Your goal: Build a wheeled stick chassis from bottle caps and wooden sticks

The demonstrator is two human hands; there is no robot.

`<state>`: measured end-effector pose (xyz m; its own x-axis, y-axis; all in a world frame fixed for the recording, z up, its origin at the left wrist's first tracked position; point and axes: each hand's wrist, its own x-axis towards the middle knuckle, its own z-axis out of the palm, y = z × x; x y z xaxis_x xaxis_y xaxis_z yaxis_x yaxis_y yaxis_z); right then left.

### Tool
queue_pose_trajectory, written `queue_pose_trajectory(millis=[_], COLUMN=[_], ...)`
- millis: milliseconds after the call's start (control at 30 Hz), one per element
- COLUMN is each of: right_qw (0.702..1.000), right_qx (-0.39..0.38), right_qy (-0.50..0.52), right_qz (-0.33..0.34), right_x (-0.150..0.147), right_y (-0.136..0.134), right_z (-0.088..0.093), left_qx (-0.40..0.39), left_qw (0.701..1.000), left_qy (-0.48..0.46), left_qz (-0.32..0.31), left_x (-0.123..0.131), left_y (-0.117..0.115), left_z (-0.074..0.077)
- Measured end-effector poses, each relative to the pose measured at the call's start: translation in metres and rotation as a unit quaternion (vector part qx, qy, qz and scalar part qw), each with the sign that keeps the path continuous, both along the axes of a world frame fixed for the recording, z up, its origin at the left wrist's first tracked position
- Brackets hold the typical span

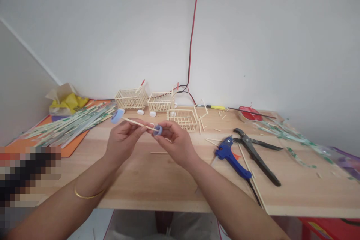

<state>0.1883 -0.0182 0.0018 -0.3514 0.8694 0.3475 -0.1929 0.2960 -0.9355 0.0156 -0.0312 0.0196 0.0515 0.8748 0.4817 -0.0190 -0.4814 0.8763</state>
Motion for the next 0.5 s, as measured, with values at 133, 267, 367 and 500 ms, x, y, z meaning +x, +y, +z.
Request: queue_pose_trajectory(millis=[133,267,367,500], right_qw=[1.000,1.000,1.000,1.000], right_qx=[-0.004,-0.005,-0.005,-0.004], right_qy=[-0.005,-0.007,-0.009,-0.015], right_qz=[0.003,0.003,0.002,0.001], right_x=[0.0003,0.0006,0.0011,0.0017], right_y=[-0.0001,0.0000,-0.0002,-0.0004], right_z=[0.0007,0.0017,0.0018,0.0018], left_qx=[0.006,0.009,0.003,-0.011], left_qw=[1.000,1.000,1.000,1.000], left_qy=[0.010,0.014,0.012,0.001], left_qz=[0.003,0.004,0.006,0.006], left_x=[-0.0001,0.0010,0.0014,0.0011], left_y=[-0.0003,-0.0010,-0.0009,-0.0004], left_z=[-0.0002,0.0015,0.0025,0.0020])
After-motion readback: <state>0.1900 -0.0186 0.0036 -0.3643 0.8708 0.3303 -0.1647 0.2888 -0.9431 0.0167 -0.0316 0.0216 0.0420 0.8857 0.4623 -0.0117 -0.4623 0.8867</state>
